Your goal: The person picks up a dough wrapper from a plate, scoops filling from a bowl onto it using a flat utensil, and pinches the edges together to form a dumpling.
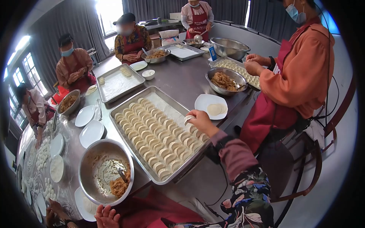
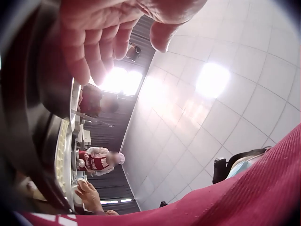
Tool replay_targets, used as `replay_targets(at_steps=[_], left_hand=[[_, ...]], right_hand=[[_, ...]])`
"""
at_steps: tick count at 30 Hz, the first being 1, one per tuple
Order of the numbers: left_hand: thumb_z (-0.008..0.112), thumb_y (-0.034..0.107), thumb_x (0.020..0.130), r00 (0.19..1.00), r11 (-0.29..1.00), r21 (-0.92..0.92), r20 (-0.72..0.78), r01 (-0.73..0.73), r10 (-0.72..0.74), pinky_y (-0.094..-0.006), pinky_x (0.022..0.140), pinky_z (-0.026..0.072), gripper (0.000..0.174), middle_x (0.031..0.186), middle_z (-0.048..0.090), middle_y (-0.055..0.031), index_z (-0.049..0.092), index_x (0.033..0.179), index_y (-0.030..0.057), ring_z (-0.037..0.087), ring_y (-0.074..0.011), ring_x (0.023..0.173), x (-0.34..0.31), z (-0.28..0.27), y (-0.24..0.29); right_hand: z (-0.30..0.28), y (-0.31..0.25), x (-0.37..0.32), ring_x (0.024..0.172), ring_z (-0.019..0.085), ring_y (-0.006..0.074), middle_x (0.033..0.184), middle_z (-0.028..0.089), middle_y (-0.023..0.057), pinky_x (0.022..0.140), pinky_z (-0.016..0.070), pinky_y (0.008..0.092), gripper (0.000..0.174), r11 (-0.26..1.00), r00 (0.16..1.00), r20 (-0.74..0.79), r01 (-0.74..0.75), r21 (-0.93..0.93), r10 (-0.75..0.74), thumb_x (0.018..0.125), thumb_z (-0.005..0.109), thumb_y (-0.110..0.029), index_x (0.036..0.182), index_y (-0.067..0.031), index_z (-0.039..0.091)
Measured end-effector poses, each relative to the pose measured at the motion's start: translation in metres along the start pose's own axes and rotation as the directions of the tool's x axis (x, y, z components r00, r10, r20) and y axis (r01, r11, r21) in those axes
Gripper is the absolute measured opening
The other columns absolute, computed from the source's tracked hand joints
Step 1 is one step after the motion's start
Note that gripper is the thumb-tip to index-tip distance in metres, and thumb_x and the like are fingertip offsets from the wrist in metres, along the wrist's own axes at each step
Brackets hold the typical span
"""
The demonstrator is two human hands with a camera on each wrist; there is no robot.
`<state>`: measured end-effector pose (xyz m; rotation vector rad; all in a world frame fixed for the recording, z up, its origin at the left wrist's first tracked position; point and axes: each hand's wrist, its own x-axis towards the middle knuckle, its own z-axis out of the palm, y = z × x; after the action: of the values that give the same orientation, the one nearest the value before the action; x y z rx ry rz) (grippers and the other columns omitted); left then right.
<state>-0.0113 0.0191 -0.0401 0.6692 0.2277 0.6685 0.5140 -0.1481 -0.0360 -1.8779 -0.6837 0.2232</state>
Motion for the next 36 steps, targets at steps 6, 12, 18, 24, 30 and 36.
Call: replay_targets(at_steps=[6,12,18,24,30,36], left_hand=[[0.048,0.03,0.096,0.989,0.997,0.078,-0.146,0.025,-0.014,-0.0442,0.098,0.0433,0.051,0.127,0.05,-0.0217,0.035,0.134,0.0001,0.051,-0.0327,0.115,-0.001,0.008,-0.004],[0.049,0.029,0.095,0.978,0.991,0.112,-0.205,0.072,-0.048,-0.0422,0.095,0.0466,0.047,0.123,0.053,-0.0199,0.039,0.131,0.0005,0.055,-0.0305,0.111,0.005,0.013,-0.01],[0.05,0.029,0.095,0.971,0.985,0.141,-0.229,0.097,-0.063,-0.042,0.094,0.0472,0.046,0.122,0.055,-0.0202,0.041,0.13,0.0006,0.056,-0.0303,0.109,0.009,0.017,-0.014],[0.05,0.03,0.095,0.969,0.976,0.202,-0.247,0.079,-0.027,-0.0412,0.093,0.0477,0.046,0.122,0.055,-0.0197,0.042,0.13,0.001,0.057,-0.0296,0.109,0.007,0.021,-0.012],[0.049,0.031,0.095,0.951,0.975,0.204,-0.308,0.084,-0.018,-0.0401,0.092,0.0486,0.045,0.12,0.056,-0.0191,0.042,0.129,0.0017,0.057,-0.0289,0.107,0.006,0.017,-0.014],[0.048,0.031,0.096,0.952,0.973,0.223,-0.304,0.061,0.01,-0.0399,0.092,0.0485,0.044,0.12,0.056,-0.0188,0.042,0.128,0.0019,0.057,-0.0288,0.106,0.006,0.016,-0.011]], right_hand=[[0.005,0.021,0.039,0.087,0.064,0.0302,0.089,0.068,0.0127,0.075,0.0485,0.0402,0.027,0.705,0.947,0.295,0.295,-0.646,-0.126,0.071,0.062,-0.014,0.097,-0.0102,0.068],[0.008,0.027,0.043,0.092,0.063,0.0299,0.093,0.068,0.0116,0.079,0.0481,0.0405,0.028,0.74,0.951,0.308,0.224,-0.634,-0.024,0.072,0.061,-0.014,0.099,-0.0122,0.068],[0.015,0.032,0.047,0.093,0.063,0.0292,0.093,0.068,0.0114,0.081,0.0482,0.0406,0.027,0.678,0.924,0.382,0.285,-0.678,-0.007,0.072,0.062,-0.014,0.098,-0.0129,0.068],[0.018,0.034,0.044,0.097,0.059,0.0304,0.093,0.066,0.0111,0.081,0.048,0.0416,0.023,0.527,0.895,0.391,0.443,-0.725,-0.214,0.073,0.062,-0.011,0.095,-0.0113,0.069],[0.012,0.02,0.044,0.094,0.058,0.0305,0.087,0.065,0.0111,0.079,0.0485,0.0415,0.019,0.534,0.895,0.409,0.436,-0.725,-0.177,0.068,0.066,-0.011,0.086,-0.0094,0.068],[0.019,0.036,0.056,0.092,0.058,0.0314,0.083,0.065,0.0112,0.073,0.0477,0.0415,0.02,0.494,0.873,0.459,0.476,-0.727,-0.166,0.063,0.069,-0.01,0.083,-0.01,0.067]])
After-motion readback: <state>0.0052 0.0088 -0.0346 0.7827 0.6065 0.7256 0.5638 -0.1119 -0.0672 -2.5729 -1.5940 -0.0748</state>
